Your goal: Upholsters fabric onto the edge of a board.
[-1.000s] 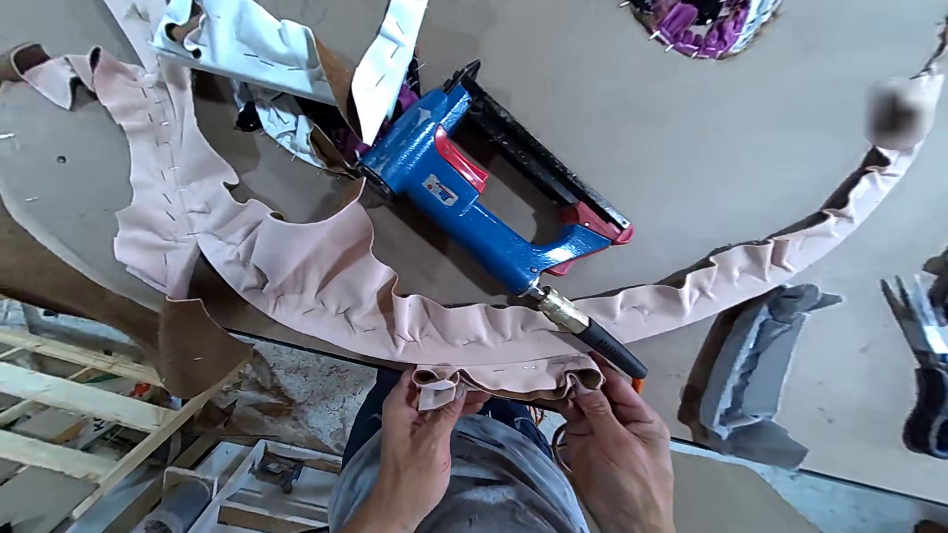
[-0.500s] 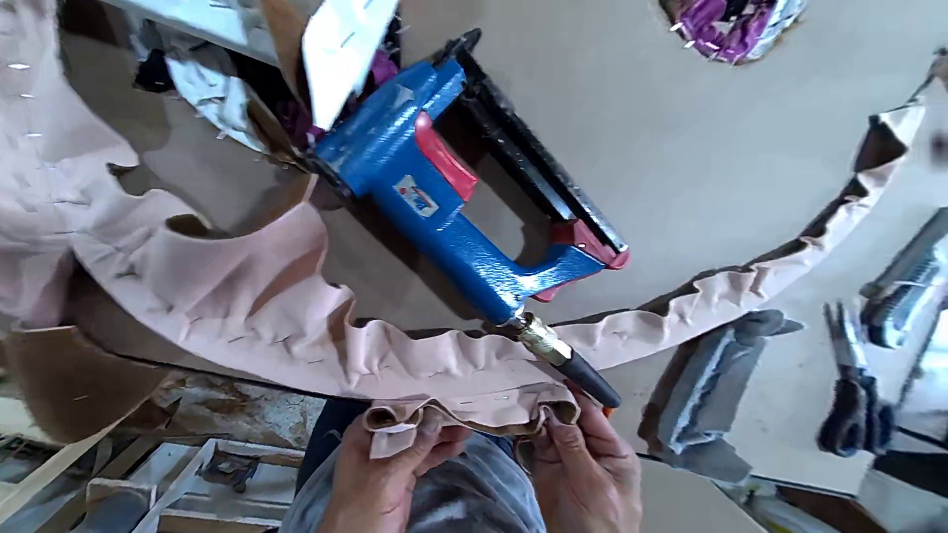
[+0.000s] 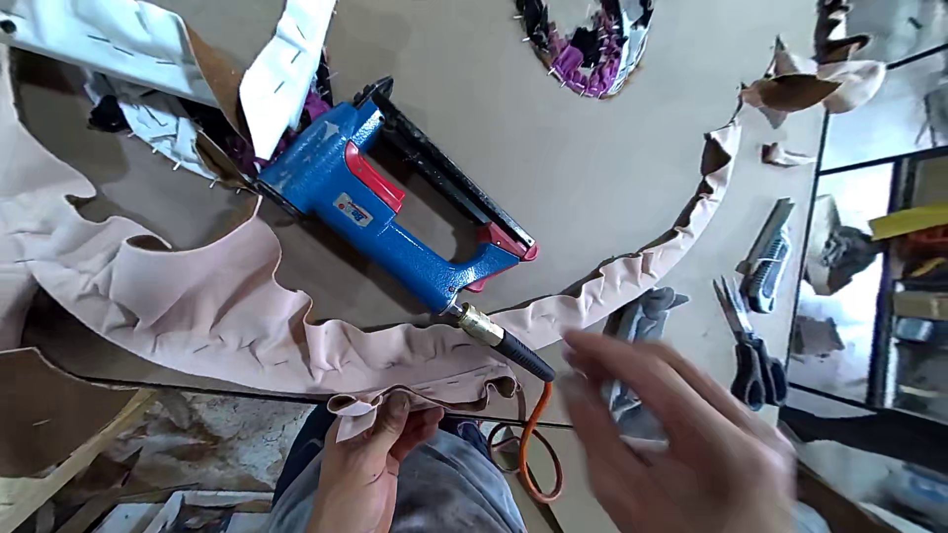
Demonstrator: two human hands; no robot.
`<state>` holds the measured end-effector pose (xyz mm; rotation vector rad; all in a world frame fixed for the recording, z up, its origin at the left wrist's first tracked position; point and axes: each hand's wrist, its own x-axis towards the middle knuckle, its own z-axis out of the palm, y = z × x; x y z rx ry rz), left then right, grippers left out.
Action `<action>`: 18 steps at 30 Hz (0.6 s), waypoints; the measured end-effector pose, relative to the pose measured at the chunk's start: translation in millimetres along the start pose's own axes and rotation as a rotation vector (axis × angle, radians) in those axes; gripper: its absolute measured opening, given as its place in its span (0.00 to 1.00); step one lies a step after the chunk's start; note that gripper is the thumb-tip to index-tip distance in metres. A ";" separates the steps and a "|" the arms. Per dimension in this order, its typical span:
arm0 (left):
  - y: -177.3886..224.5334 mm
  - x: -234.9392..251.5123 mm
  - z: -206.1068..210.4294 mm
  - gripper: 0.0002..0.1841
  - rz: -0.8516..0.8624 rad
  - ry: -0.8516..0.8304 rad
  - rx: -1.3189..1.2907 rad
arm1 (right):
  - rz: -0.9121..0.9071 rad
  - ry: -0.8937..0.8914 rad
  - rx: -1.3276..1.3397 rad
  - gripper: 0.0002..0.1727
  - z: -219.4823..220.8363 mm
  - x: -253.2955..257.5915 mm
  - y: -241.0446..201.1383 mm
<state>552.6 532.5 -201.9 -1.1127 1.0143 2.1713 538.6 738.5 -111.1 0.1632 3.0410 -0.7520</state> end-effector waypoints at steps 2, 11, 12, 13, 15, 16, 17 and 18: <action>-1.7 1.5 -0.9 0.08 0.022 -0.008 0.000 | -0.143 -0.059 -0.198 0.31 28.0 50.8 -26.0; -0.5 7.7 -7.8 0.08 0.026 -0.081 0.013 | -0.144 -0.429 -0.235 0.44 12.9 138.0 -60.0; -0.5 7.9 -7.3 0.08 0.031 -0.080 0.011 | -0.138 -0.447 -0.221 0.39 -16.9 143.3 -49.3; -1.3 6.5 -7.0 0.08 0.032 -0.072 0.006 | -0.135 -0.486 -0.189 0.31 -48.3 144.5 -33.9; -2.8 4.7 -4.5 0.07 0.041 -0.050 -0.011 | -0.010 -0.652 0.029 0.18 -106.8 136.5 3.4; -3.1 5.2 -3.6 0.07 0.049 -0.044 -0.015 | 0.090 -0.729 0.184 0.20 -127.4 128.5 23.5; -3.9 5.0 -3.4 0.07 0.058 -0.038 -0.016 | 0.157 -0.747 0.301 0.22 -135.3 116.4 35.9; -5.2 4.7 -3.8 0.07 0.068 -0.035 -0.014 | 0.194 -0.745 0.346 0.21 -135.7 103.6 44.6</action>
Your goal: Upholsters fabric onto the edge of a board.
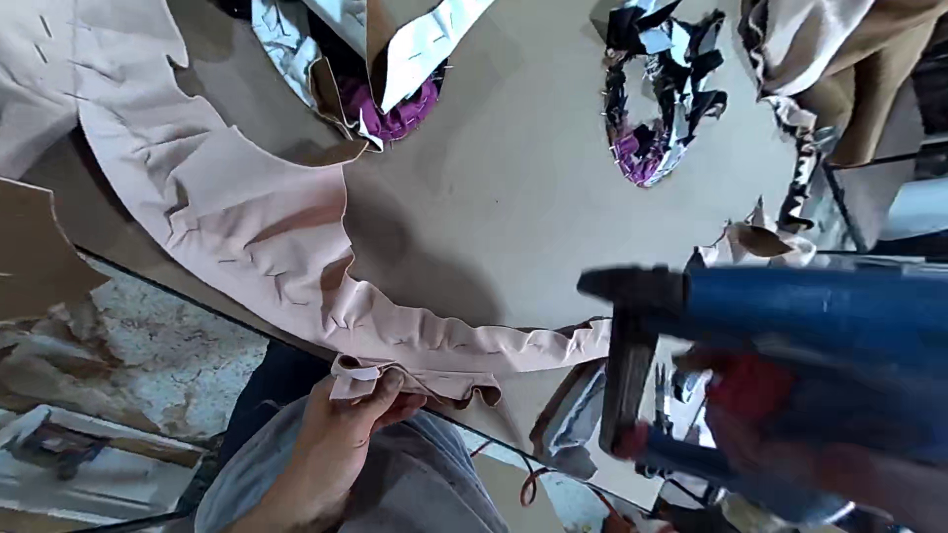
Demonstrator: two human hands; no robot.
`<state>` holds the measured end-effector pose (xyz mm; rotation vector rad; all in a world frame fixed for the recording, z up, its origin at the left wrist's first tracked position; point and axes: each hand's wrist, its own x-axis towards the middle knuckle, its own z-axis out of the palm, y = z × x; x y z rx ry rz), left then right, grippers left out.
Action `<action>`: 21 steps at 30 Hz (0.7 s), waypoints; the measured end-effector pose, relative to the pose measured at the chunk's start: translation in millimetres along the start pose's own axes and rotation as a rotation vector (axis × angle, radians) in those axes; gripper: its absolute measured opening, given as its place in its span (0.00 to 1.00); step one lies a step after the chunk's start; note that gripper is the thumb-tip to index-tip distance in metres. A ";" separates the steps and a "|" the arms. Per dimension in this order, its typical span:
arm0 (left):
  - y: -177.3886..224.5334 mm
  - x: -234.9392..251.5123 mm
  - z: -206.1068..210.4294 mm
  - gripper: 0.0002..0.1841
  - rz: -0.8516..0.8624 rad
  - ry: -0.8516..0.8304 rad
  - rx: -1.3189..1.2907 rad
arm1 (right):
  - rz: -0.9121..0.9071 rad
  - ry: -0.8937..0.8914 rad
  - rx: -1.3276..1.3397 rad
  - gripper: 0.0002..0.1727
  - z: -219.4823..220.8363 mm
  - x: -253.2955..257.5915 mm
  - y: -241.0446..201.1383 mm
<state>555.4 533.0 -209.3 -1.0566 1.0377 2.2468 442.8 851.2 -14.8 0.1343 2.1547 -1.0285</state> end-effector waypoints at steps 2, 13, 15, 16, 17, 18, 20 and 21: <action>-2.5 -1.0 -1.6 0.07 0.010 0.006 0.011 | 0.010 0.037 -0.173 0.20 16.8 -6.1 11.2; -2.7 -3.4 -9.4 0.06 0.039 -0.009 0.040 | -0.252 -0.100 -0.432 0.17 37.1 11.8 60.2; -1.6 -2.8 -10.5 0.06 0.047 -0.016 0.047 | -0.229 -0.072 -0.425 0.17 37.0 6.7 69.7; -1.6 -3.6 -11.4 0.06 0.051 -0.018 0.044 | -0.218 -0.054 -0.426 0.17 38.0 3.4 74.2; -1.5 -4.0 -12.0 0.05 0.055 -0.023 0.046 | -0.211 -0.039 -0.422 0.17 39.2 0.3 78.0; -1.3 -4.1 -12.1 0.05 0.058 -0.027 0.049 | -0.209 -0.027 -0.413 0.17 40.5 -2.3 80.8; -1.0 -3.8 -11.7 0.06 0.061 -0.029 0.048 | -0.206 -0.016 -0.394 0.17 44.0 -5.8 84.1; -0.8 -4.0 -10.6 0.06 0.058 -0.022 0.044 | -0.204 -0.016 -0.394 0.17 46.0 -6.8 84.6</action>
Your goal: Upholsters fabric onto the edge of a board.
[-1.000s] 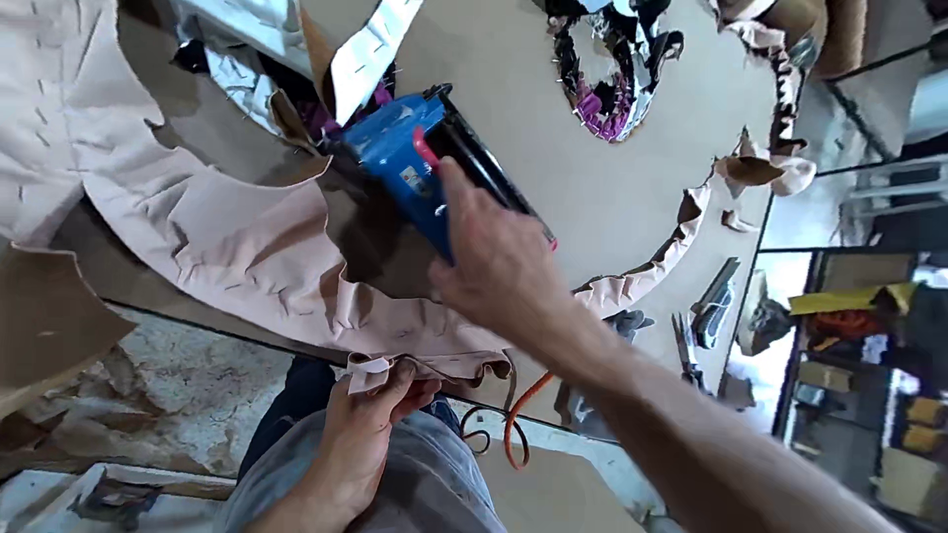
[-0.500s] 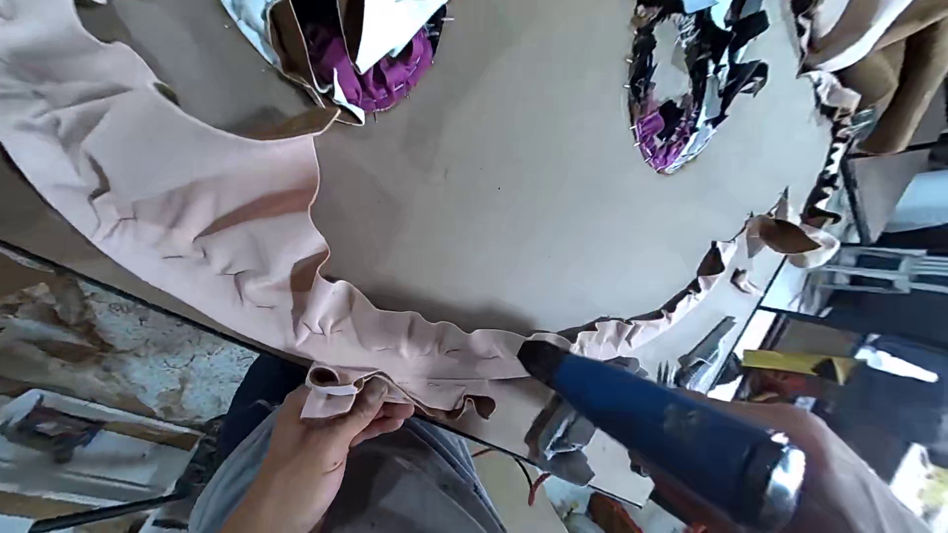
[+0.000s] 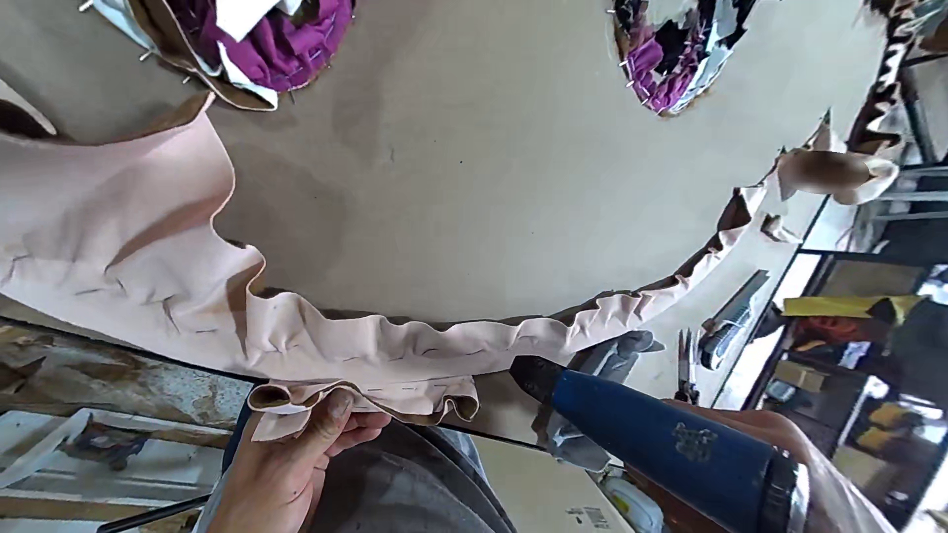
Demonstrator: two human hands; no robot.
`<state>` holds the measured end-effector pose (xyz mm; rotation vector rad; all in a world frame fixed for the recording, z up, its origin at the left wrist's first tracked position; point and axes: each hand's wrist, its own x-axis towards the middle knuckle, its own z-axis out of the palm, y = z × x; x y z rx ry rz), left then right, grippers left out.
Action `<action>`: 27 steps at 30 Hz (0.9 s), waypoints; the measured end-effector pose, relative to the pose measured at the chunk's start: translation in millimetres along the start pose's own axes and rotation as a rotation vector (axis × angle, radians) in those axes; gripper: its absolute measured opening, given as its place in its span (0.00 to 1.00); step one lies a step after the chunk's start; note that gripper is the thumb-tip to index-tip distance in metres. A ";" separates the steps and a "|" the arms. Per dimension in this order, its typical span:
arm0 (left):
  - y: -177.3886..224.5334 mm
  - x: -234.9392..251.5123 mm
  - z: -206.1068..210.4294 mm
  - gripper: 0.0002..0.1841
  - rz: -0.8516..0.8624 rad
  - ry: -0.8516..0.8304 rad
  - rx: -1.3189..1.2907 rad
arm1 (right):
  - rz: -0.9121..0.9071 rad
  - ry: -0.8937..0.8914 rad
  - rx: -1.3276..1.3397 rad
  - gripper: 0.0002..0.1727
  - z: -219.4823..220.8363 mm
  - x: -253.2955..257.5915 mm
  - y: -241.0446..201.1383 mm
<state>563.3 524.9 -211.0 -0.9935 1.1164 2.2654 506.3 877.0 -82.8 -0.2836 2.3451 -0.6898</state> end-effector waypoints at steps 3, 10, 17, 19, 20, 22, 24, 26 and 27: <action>0.8 -0.4 3.4 0.05 -0.002 0.019 -0.016 | -0.032 -0.007 -0.019 0.17 3.6 2.8 -3.0; -6.3 0.2 4.6 0.04 0.035 0.027 -0.041 | -0.105 -0.070 -0.059 0.19 -1.7 22.5 -16.3; -10.5 1.5 4.5 0.05 0.070 0.020 -0.045 | -0.143 -0.103 -0.125 0.19 -1.3 35.1 -24.4; -9.9 1.3 5.7 0.05 0.069 0.031 -0.040 | -0.158 -0.110 -0.147 0.19 -1.3 37.7 -24.9; -9.8 1.6 5.9 0.05 0.068 0.033 -0.041 | -0.164 -0.111 -0.153 0.20 -1.2 39.2 -25.5; -10.0 1.8 5.4 0.05 0.065 0.030 -0.029 | -0.177 -0.116 -0.163 0.20 -0.8 41.8 -26.6; -10.2 2.4 5.8 0.04 0.073 0.024 -0.017 | -0.192 -0.118 -0.173 0.21 -0.7 43.5 -26.6; -10.3 1.9 6.0 0.04 0.082 0.023 -0.015 | -0.196 -0.131 -0.184 0.21 -1.8 44.1 -26.2; -10.2 1.5 6.3 0.05 0.081 0.026 -0.018 | -0.198 -0.142 -0.189 0.21 -2.7 44.7 -26.4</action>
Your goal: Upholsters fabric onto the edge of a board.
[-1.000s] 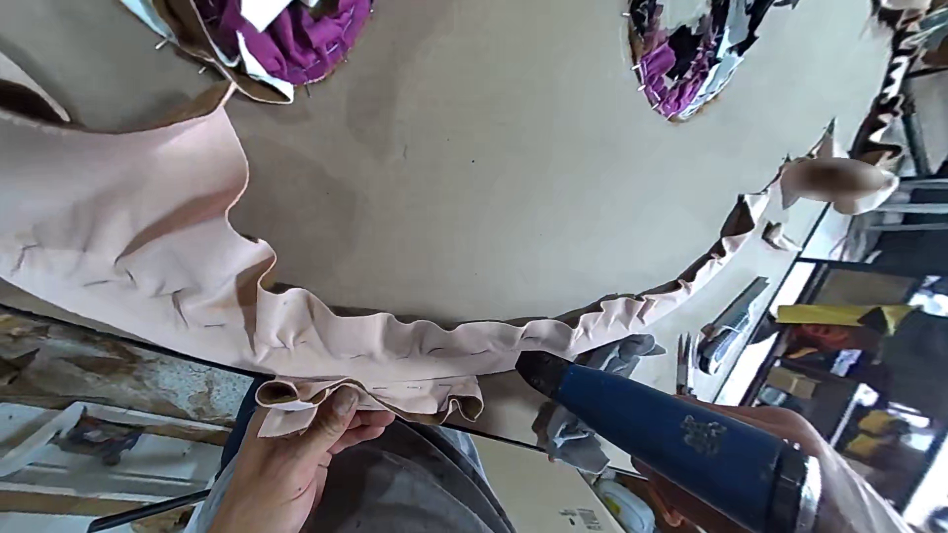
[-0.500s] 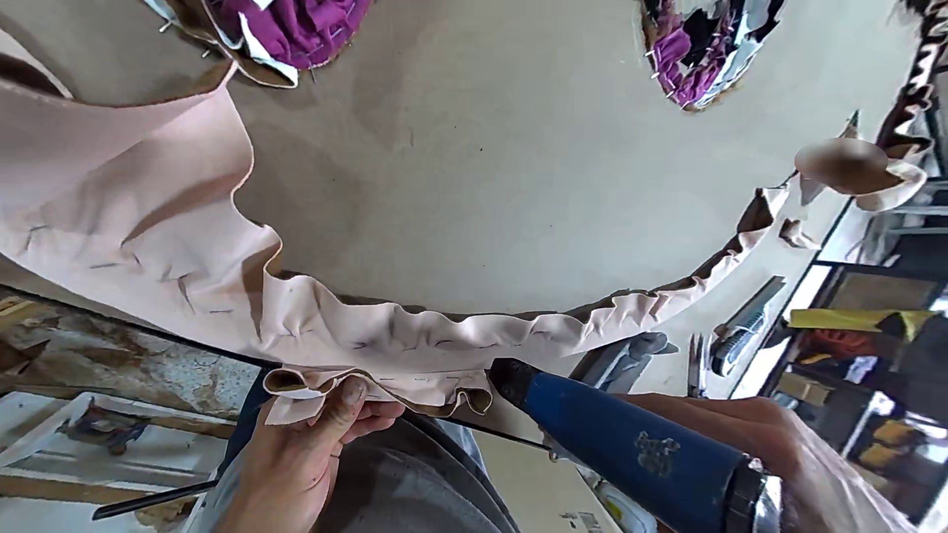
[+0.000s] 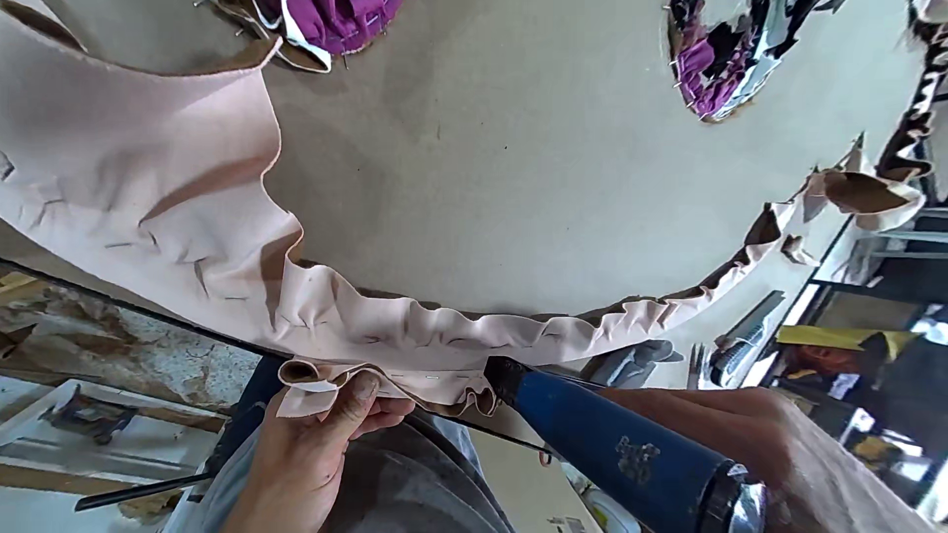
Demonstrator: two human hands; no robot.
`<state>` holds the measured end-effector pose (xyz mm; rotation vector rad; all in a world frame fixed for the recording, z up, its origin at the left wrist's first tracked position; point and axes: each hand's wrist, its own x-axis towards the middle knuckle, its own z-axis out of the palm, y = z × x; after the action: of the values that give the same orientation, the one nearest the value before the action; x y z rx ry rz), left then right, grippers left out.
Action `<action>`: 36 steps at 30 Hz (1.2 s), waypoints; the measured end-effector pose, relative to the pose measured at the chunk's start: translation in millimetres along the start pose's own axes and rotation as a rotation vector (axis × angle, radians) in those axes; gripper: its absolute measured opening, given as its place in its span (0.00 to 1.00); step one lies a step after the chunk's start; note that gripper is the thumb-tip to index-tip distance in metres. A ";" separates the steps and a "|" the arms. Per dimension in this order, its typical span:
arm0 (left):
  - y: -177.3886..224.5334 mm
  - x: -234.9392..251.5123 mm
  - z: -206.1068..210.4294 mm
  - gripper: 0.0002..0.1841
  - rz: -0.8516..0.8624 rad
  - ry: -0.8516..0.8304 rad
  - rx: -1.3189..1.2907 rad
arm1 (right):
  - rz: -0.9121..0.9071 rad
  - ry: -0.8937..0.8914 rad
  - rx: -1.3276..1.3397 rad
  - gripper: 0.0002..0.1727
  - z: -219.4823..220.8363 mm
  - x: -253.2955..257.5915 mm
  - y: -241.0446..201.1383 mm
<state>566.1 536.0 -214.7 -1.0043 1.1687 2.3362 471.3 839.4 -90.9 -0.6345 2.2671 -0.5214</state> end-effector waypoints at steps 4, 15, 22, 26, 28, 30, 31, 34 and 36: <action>-1.1 0.1 0.1 0.05 0.001 0.008 -0.010 | 0.005 -0.052 -0.007 0.23 -4.6 2.6 0.2; -4.7 -0.1 -1.9 0.05 0.045 -0.012 0.006 | -0.006 -0.101 -0.087 0.22 -6.9 8.5 -5.5; -6.1 1.1 -4.7 0.06 0.033 -0.044 -0.019 | -0.004 -0.089 -0.115 0.21 1.1 15.7 -23.6; -7.7 1.9 -6.7 0.06 0.047 -0.066 -0.049 | 0.005 -0.079 -0.138 0.20 4.3 19.3 -33.9; -8.7 2.2 -8.3 0.06 0.049 -0.082 -0.058 | 0.009 -0.076 -0.137 0.21 6.5 21.4 -39.3; -9.7 3.3 -10.6 0.07 0.061 -0.110 -0.070 | 0.007 -0.071 -0.141 0.21 8.4 24.6 -44.5; -10.5 3.6 -12.4 0.07 0.065 -0.129 -0.081 | 0.004 -0.071 -0.146 0.21 9.0 26.4 -47.3; -12.6 4.8 -16.8 0.07 0.090 -0.181 -0.103 | 0.003 -0.064 -0.150 0.21 11.6 32.2 -54.8; -13.5 5.3 -19.0 0.08 0.110 -0.207 -0.089 | 0.012 -0.069 -0.138 0.22 12.5 36.5 -60.5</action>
<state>578.6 528.9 -233.8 -0.7200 1.0726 2.5274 475.1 767.8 -86.3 -0.6954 2.2540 -0.3343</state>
